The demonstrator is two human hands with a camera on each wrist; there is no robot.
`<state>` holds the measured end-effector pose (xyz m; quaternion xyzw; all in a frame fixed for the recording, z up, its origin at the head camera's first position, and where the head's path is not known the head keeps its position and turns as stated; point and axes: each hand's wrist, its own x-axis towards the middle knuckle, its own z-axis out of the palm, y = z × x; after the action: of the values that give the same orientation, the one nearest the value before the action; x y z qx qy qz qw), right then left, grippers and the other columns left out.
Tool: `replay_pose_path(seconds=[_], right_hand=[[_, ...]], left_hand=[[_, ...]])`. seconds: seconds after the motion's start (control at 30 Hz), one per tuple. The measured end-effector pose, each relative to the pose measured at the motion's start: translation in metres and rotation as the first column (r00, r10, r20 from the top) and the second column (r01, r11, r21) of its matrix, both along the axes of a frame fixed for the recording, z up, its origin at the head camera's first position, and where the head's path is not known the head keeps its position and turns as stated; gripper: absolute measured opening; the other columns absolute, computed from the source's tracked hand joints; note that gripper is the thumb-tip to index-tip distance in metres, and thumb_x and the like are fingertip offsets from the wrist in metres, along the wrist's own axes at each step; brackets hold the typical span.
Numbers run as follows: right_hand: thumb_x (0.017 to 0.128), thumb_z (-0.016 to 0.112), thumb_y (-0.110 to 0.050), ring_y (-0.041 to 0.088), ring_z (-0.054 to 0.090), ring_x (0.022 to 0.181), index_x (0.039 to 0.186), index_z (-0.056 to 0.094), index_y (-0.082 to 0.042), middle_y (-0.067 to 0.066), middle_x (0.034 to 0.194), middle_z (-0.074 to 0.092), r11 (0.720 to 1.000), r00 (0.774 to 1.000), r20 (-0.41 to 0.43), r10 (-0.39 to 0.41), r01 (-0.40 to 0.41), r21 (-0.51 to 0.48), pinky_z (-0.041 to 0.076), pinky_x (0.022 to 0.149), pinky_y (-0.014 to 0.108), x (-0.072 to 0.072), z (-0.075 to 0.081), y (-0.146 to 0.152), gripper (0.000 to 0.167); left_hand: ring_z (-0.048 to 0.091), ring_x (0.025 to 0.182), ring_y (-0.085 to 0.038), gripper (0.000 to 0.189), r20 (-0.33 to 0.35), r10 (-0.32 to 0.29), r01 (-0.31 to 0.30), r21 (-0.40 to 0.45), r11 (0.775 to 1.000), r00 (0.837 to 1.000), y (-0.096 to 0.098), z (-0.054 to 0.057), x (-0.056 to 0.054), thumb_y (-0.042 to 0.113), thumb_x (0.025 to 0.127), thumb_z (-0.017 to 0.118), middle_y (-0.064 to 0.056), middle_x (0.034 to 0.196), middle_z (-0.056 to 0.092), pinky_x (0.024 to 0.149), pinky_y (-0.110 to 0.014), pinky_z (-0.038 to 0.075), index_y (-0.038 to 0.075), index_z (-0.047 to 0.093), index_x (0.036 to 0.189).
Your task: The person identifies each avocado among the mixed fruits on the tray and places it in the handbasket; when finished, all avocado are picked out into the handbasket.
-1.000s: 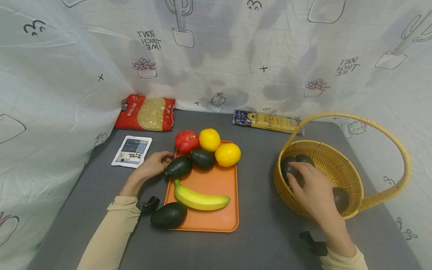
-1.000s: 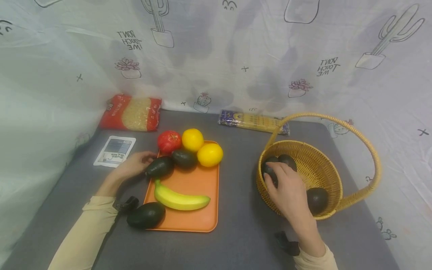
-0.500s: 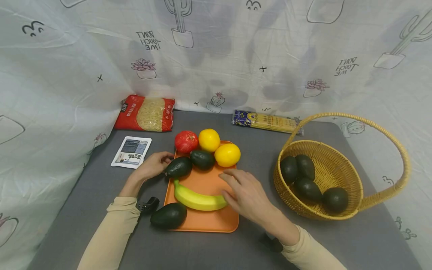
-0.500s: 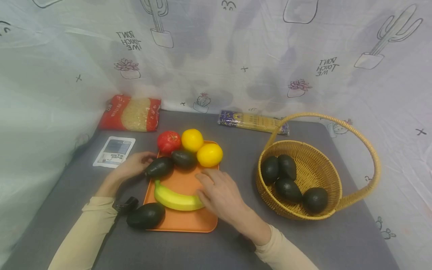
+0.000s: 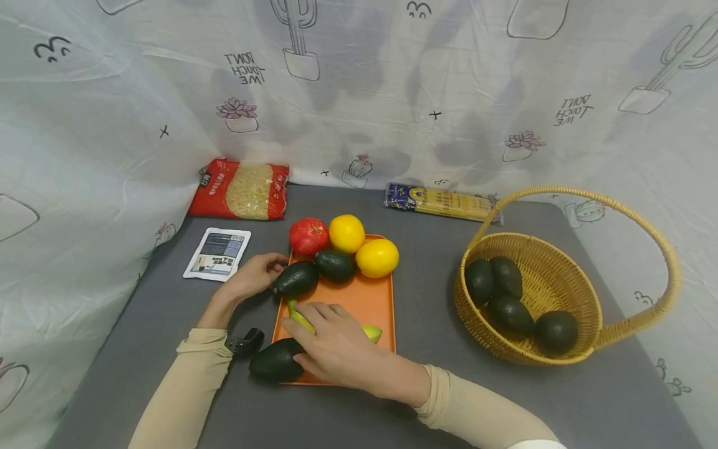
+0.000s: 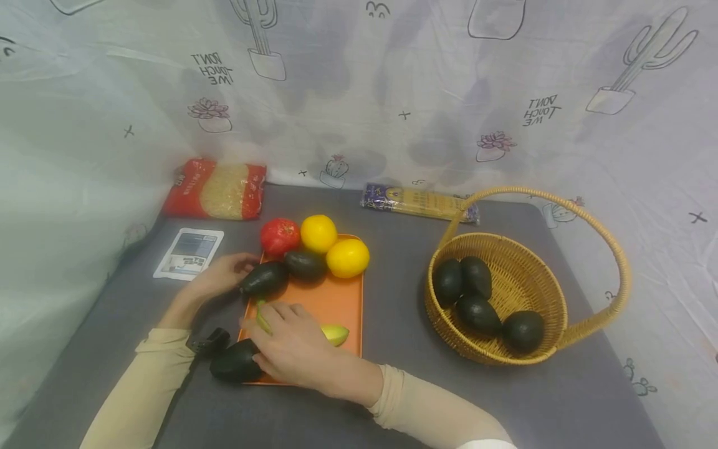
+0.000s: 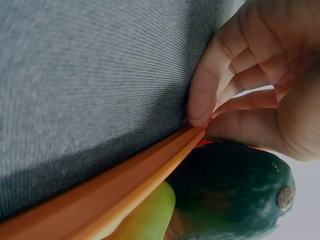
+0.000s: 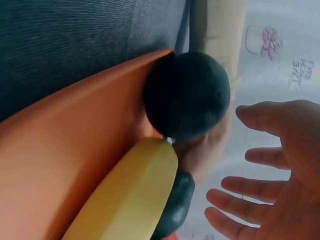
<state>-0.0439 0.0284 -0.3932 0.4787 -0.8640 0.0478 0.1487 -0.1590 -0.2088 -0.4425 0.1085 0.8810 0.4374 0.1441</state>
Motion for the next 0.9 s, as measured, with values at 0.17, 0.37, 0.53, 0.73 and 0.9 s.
replay_pose_path(seconds=[0.17,0.37,0.53,0.73,0.9], right_hand=[[0.086,0.065,-0.056,0.020,0.057,0.120,0.145,0.045,-0.023,0.005,0.138,0.055,0.997,1.000,-0.006,0.021,-0.020,0.077,0.051,0.093,0.033,0.003,-0.004,-0.015,0.071],[0.086,0.062,-0.059,0.018,0.057,0.116,0.138,0.055,-0.027,0.000,0.128,0.058,0.991,0.998,-0.007,0.059,-0.058,0.123,0.050,0.088,0.032,0.009,-0.007,-0.021,0.061],[0.083,0.067,-0.058,0.014,0.059,0.106,0.133,0.058,-0.026,-0.006,0.123,0.061,0.981,0.996,0.047,0.076,-0.083,0.176,0.049,0.085,0.029,0.011,-0.006,-0.022,0.060],[0.080,0.073,-0.052,0.010,0.063,0.093,0.126,0.058,-0.022,-0.008,0.110,0.066,0.982,0.992,0.088,0.096,-0.109,0.157,0.048,0.077,0.023,0.011,-0.006,-0.020,0.057],[0.080,0.073,-0.050,0.011,0.062,0.089,0.126,0.058,-0.022,-0.006,0.108,0.066,0.992,0.989,0.116,0.087,-0.097,0.084,0.049,0.074,0.023,0.007,-0.001,-0.011,0.057]], left_hand=[[0.058,0.080,-0.018,0.038,-0.004,-0.007,0.007,0.003,1.000,1.000,-0.001,-0.002,0.000,-0.004,0.088,0.049,-0.022,0.097,0.065,0.067,-0.025,0.048,-0.013,0.055,0.125],[0.058,0.080,-0.019,0.037,-0.002,-0.008,0.008,0.002,1.000,1.000,-0.001,-0.001,0.000,-0.003,0.090,0.050,-0.021,0.097,0.065,0.067,-0.026,0.048,-0.012,0.055,0.125],[0.058,0.080,-0.019,0.037,0.008,-0.004,0.004,0.011,1.000,1.000,-0.001,-0.001,-0.001,-0.003,0.090,0.051,-0.021,0.096,0.064,0.065,-0.025,0.048,-0.012,0.055,0.125],[0.057,0.081,-0.019,0.037,0.011,0.000,0.000,0.013,1.000,1.000,0.000,-0.001,-0.001,-0.003,0.089,0.051,-0.021,0.096,0.064,0.066,-0.025,0.047,-0.012,0.055,0.124],[0.057,0.081,-0.019,0.037,0.009,-0.002,0.002,0.018,1.000,1.000,0.000,-0.001,-0.001,-0.003,0.090,0.050,-0.021,0.096,0.064,0.065,-0.025,0.048,-0.013,0.055,0.125]])
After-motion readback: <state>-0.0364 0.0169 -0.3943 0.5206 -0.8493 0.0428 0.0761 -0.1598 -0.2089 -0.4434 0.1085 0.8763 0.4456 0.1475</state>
